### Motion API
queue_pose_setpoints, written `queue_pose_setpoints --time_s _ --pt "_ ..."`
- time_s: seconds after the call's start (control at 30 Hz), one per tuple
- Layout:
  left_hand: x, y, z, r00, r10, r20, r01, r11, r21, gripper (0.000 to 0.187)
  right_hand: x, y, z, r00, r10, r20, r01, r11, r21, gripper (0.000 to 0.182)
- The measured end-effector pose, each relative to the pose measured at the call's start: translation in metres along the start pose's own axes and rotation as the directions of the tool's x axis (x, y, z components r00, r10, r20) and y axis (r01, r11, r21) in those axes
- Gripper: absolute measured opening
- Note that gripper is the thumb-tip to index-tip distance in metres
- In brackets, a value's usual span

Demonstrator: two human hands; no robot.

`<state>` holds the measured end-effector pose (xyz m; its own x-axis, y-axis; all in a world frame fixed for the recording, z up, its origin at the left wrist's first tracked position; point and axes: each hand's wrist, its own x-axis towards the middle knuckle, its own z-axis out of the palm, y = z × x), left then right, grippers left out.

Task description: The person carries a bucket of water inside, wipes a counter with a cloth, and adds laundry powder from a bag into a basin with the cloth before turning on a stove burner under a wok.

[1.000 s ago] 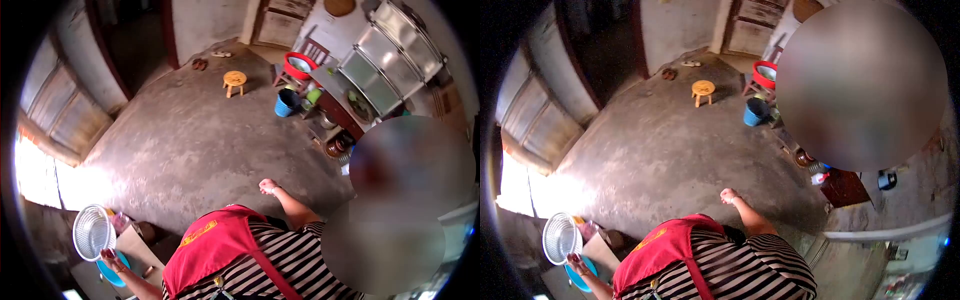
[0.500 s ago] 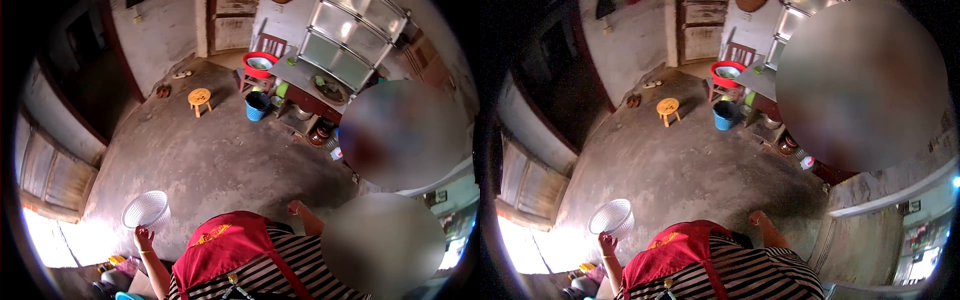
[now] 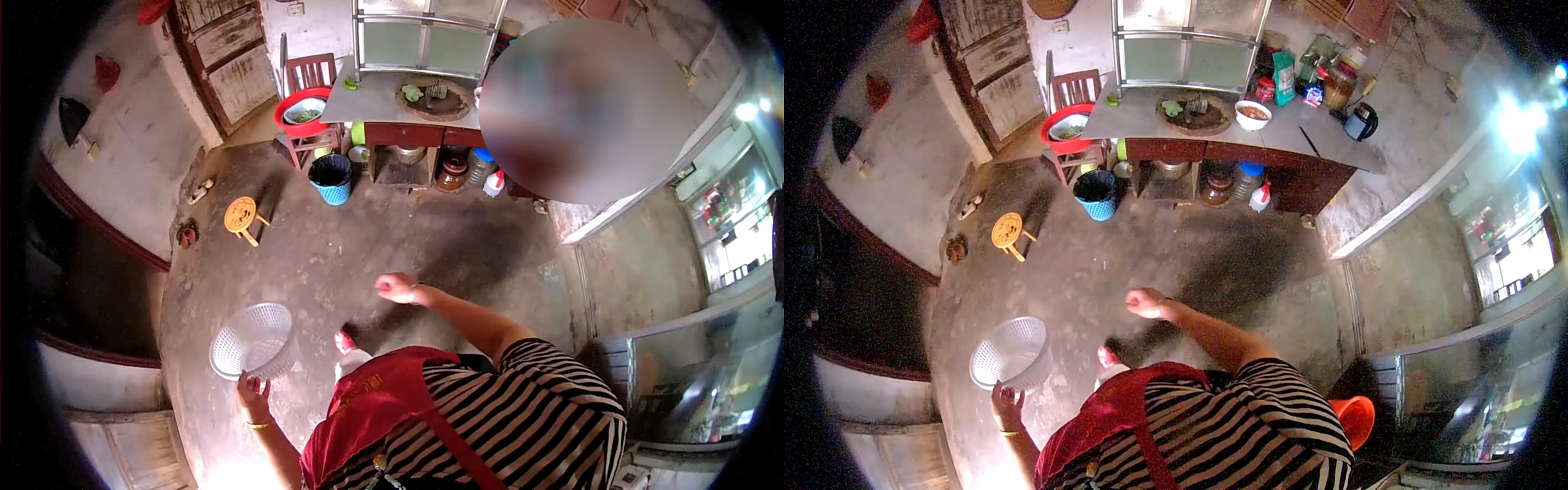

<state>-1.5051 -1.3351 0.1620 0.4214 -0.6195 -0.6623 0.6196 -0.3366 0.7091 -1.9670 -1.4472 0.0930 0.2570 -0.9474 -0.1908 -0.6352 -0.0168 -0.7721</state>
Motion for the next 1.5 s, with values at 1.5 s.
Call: queue_pose_setpoints --time_s 1.5 --pt "0.229 0.121 0.565 0.835 0.009 0.550 -0.045 0.998 0.051 0.009 0.564 -0.190 -0.541 0.757 -0.088 -0.648 0.443 0.797 0.409 0.022"
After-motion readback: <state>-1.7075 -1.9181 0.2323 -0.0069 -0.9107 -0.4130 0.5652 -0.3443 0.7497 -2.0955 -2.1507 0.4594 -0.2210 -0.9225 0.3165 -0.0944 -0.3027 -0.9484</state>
